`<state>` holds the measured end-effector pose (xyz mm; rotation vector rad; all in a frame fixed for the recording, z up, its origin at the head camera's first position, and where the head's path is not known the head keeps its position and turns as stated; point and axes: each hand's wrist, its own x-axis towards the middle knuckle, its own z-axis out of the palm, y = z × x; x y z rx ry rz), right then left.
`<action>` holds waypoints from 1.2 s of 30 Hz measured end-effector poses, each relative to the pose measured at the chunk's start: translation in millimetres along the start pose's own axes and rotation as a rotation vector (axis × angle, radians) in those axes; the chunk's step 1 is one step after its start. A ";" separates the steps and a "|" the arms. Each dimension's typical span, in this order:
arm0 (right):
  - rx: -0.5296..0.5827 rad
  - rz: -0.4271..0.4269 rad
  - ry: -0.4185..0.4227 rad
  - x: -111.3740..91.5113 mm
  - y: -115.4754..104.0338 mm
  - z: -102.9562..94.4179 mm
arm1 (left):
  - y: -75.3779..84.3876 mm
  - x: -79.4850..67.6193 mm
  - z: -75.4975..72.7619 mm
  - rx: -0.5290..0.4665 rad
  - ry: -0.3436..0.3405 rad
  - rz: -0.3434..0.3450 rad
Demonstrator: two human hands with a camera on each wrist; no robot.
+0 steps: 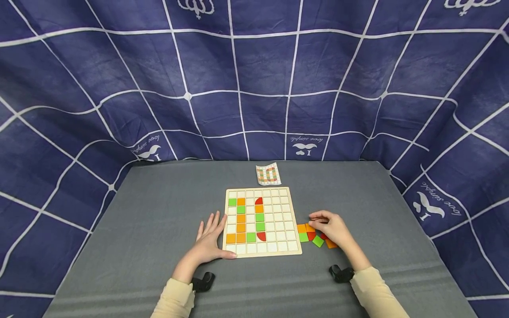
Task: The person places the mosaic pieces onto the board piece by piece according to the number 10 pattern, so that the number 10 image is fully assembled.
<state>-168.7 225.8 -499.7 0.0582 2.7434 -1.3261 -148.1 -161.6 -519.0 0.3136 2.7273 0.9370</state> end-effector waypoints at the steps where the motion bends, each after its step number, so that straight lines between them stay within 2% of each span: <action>1: -0.008 0.000 -0.001 -0.2 1.4 0.1 | -0.1 -0.2 0.2 0.001 -0.001 -0.001; 10: -0.102 -0.063 -0.053 -0.8 5.9 0.0 | -1.6 -2.8 0.6 -0.007 0.014 0.014; 16: -0.127 -0.086 -0.100 0.0 6.3 0.8 | -2.5 -3.1 0.6 -0.008 -0.003 0.004; 28: -0.189 -0.075 -0.082 -2.1 1.0 2.7 | 0.5 -2.2 1.0 0.001 0.009 -0.004; 36: -0.159 -0.096 -0.084 -3.0 1.2 1.8 | -0.4 -0.5 0.6 0.013 -0.004 -0.002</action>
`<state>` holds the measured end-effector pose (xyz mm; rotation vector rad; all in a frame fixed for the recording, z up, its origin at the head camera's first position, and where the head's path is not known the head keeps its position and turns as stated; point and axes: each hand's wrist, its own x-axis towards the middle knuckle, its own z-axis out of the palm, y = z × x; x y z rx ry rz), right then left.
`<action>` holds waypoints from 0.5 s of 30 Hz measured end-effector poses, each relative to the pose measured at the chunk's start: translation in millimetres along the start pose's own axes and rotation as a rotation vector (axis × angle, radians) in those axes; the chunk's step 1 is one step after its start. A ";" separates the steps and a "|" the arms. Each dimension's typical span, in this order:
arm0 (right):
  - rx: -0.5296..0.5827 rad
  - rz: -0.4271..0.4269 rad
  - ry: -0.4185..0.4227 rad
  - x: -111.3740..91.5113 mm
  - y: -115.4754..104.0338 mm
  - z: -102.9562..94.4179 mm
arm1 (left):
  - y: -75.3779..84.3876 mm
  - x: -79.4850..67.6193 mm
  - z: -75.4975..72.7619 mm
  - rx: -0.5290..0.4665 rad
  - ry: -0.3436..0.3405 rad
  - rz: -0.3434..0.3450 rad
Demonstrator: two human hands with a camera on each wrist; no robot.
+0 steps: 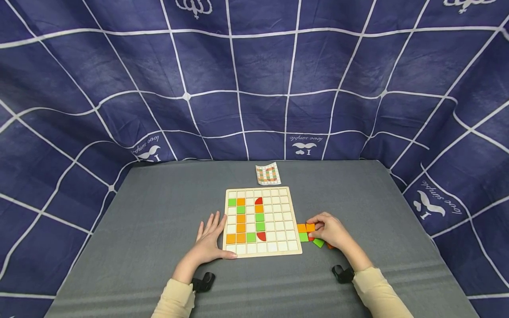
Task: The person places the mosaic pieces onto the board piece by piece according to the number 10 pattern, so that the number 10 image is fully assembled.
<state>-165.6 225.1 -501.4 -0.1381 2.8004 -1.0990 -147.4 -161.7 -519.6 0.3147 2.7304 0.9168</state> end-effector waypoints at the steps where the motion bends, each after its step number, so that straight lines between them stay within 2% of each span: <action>1: 0.010 0.000 -0.001 0.0 0.1 -0.2 | 0.0 0.1 -0.2 0.002 -0.004 -0.002; 9: 0.084 0.035 0.004 2.0 0.0 -1.4 | -0.4 -0.5 0.1 -0.002 -0.003 0.002; 15: 0.207 0.092 0.007 4.9 -5.4 0.3 | -0.3 0.6 0.2 -0.004 -0.009 -0.012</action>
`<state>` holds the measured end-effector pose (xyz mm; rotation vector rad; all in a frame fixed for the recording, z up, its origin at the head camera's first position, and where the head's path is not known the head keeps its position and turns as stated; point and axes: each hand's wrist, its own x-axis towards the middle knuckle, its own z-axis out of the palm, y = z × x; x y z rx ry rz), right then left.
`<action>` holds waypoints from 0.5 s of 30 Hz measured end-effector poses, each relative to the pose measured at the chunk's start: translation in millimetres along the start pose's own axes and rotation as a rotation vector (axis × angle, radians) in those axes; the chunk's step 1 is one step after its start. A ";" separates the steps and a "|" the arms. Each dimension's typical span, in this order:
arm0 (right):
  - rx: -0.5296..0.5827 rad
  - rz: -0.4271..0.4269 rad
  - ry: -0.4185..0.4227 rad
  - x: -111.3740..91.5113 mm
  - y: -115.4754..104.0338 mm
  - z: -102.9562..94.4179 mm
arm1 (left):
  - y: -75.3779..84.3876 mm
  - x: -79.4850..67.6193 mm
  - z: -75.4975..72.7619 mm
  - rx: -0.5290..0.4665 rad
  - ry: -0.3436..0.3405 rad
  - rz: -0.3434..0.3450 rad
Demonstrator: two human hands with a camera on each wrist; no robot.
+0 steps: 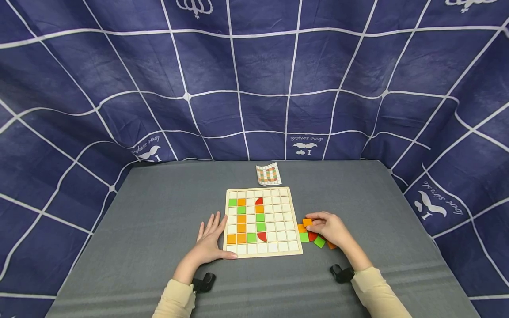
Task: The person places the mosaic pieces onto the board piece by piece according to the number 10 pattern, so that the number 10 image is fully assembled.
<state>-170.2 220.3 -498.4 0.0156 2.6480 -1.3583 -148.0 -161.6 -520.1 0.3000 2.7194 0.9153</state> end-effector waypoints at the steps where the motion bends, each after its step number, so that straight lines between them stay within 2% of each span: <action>1: 0.023 -0.002 -0.002 0.1 -1.0 0.8 | 0.3 0.1 0.0 -0.004 0.000 0.000; 8: 0.140 0.000 -0.035 -1.7 -19.0 11.4 | 1.9 -0.7 -0.6 -0.003 0.012 0.008; 15: 0.175 -0.080 -0.096 -1.5 -31.5 35.1 | 2.7 -1.0 -1.1 -0.003 0.008 0.003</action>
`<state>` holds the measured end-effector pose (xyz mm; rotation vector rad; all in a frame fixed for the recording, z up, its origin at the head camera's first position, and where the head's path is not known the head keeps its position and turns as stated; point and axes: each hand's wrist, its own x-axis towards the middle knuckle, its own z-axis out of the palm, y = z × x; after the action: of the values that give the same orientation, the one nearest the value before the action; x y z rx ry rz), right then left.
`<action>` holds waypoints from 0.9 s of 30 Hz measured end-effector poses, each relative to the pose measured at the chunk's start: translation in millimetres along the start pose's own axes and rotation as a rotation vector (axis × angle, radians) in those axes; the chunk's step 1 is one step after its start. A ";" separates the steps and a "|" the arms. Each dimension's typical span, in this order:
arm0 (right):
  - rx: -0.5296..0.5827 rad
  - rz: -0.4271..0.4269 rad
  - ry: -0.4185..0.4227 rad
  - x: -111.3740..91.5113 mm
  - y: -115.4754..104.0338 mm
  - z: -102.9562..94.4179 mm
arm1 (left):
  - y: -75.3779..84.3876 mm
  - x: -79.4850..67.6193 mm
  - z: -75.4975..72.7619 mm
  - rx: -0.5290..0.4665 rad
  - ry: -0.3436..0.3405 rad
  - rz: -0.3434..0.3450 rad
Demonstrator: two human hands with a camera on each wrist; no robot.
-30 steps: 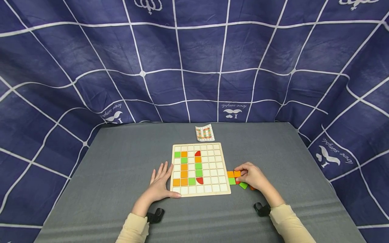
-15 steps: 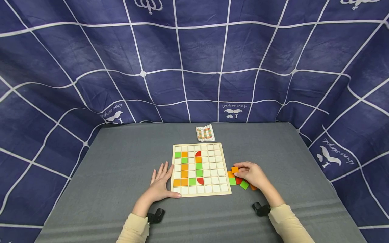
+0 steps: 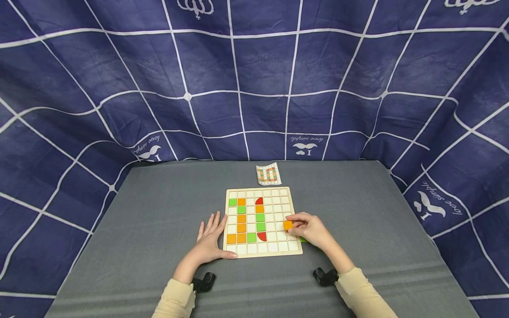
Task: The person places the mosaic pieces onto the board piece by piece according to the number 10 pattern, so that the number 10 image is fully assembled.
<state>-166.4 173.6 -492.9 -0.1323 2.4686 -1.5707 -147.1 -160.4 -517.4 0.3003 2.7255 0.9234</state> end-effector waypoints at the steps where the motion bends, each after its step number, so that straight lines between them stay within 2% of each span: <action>1: -0.002 -0.012 -0.004 0.7 -0.1 4.5 | -0.3 0.1 0.2 0.001 0.001 0.000; 6: -0.021 -0.064 -0.030 0.8 -2.4 25.3 | -1.3 0.2 1.0 0.002 0.002 -0.001; 12: -0.095 -0.114 -0.017 -2.0 -6.2 41.9 | -2.9 1.0 1.0 0.004 0.002 0.007; 19: -0.232 -0.211 0.030 -3.1 -10.0 51.9 | -3.3 1.1 -0.3 0.008 -0.006 0.008; 27: -0.361 -0.257 0.041 -2.8 -13.7 56.3 | -3.9 1.4 0.0 0.011 -0.008 0.010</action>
<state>-151.5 118.5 -503.2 -0.4957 2.8376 -1.1998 -148.8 -163.1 -520.0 0.3194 2.7247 0.9087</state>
